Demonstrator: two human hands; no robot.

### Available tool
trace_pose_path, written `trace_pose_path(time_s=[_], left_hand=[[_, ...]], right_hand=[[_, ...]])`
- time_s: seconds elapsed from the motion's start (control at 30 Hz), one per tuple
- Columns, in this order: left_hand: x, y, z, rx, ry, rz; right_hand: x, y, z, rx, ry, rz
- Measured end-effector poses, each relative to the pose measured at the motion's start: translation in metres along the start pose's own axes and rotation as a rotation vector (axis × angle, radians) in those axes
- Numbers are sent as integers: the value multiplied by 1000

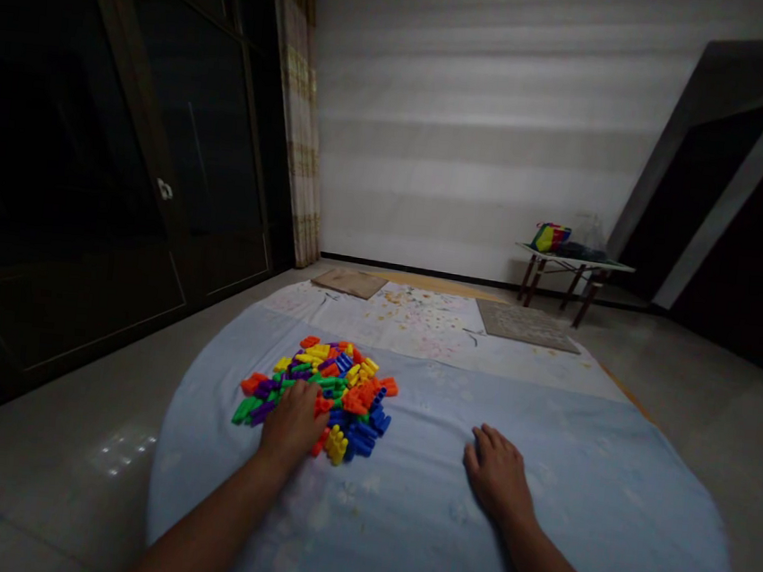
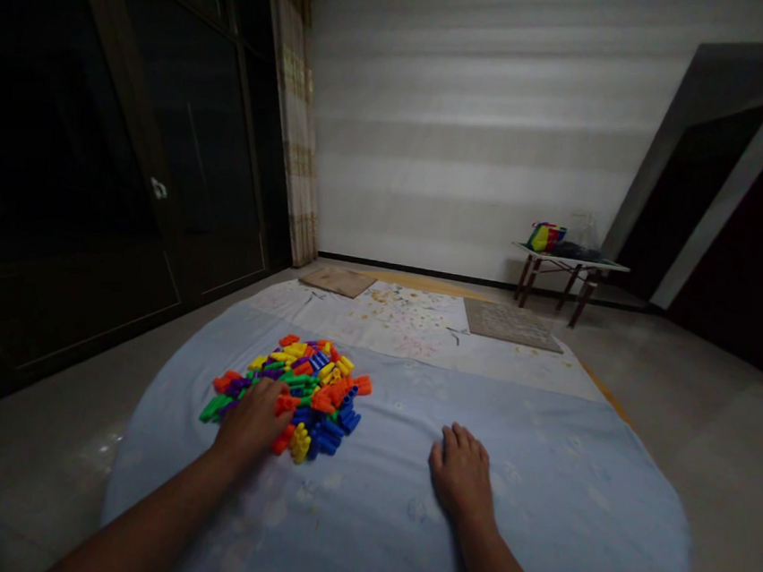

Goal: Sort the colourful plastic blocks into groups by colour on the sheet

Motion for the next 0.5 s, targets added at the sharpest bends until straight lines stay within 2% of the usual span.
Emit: trace_pose_path(time_s=[0.17,0.27,0.4,0.5], left_hand=[[-48,2,-1,56,86,-38],[-55,3,1,70,136,-40],[-27,15,4,47,232,-53],[8,53,-10,36,203,-216]], right_hand=[[-2,3,-4,-16,-18,-21],[-2,2,-4,-31,-16,-21],[-2,2,-3,-36,-7,-9],[-2,1,-2,-36,3,-3]])
Point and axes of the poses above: each hand's wrist, its own x-axis away from the middle knuckle, its own z-axis out of the back of the hand, y = z × x, the point moved 10 cm from there along -x, towards the middle knuckle, and after that the axes turned 2 degrees about -z, right-handed, at the moved point
